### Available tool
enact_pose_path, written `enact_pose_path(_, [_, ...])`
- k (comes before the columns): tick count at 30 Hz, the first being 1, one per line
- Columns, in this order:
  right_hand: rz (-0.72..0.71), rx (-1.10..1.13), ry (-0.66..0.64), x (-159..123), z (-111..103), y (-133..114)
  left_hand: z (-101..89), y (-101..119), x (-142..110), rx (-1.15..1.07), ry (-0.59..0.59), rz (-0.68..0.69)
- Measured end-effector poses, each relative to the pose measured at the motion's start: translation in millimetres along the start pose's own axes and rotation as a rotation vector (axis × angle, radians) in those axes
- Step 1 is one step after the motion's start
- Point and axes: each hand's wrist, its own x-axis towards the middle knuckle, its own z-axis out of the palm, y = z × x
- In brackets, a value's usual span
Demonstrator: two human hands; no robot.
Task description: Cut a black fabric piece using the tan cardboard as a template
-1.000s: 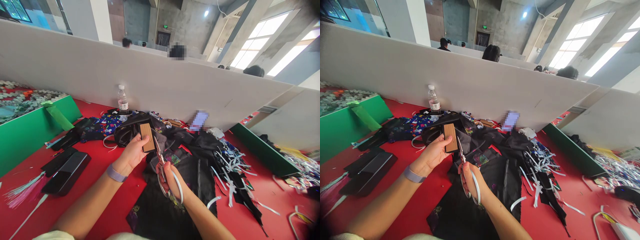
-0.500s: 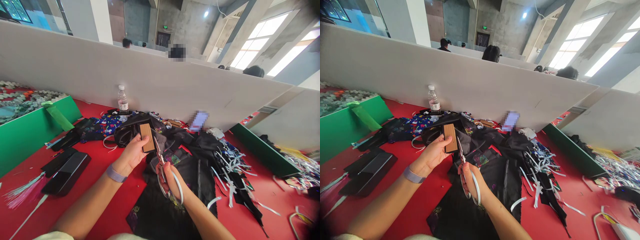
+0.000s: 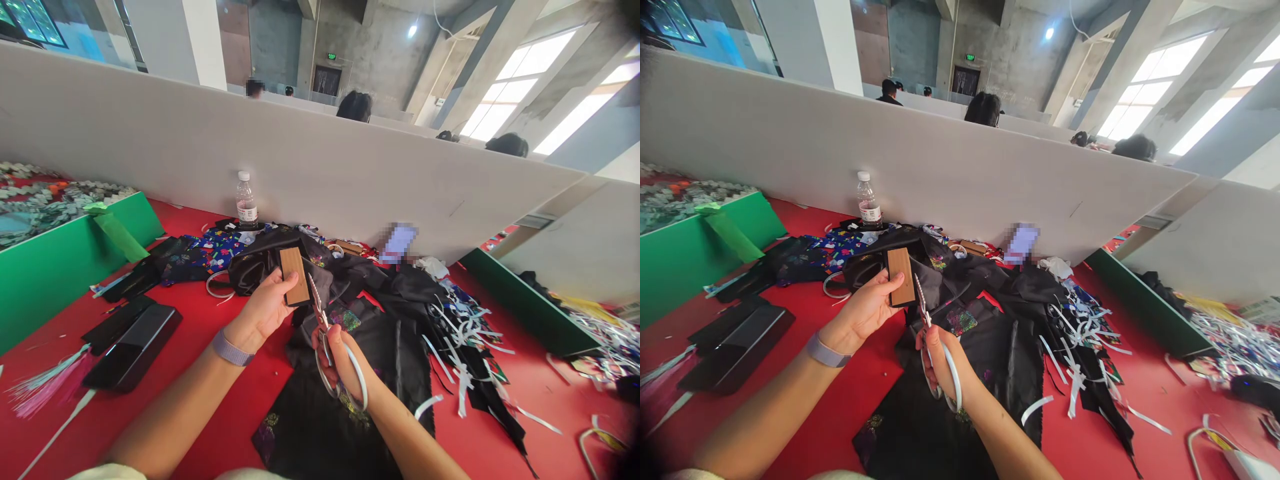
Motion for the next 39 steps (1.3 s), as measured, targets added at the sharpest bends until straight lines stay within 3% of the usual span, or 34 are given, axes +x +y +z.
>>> enact_pose_path(39, [-0.03, 0.091, -0.024, 4.5, -0.4, 7.5, 5.0, 0.8, -5.6, -0.024, 0.025, 0.02])
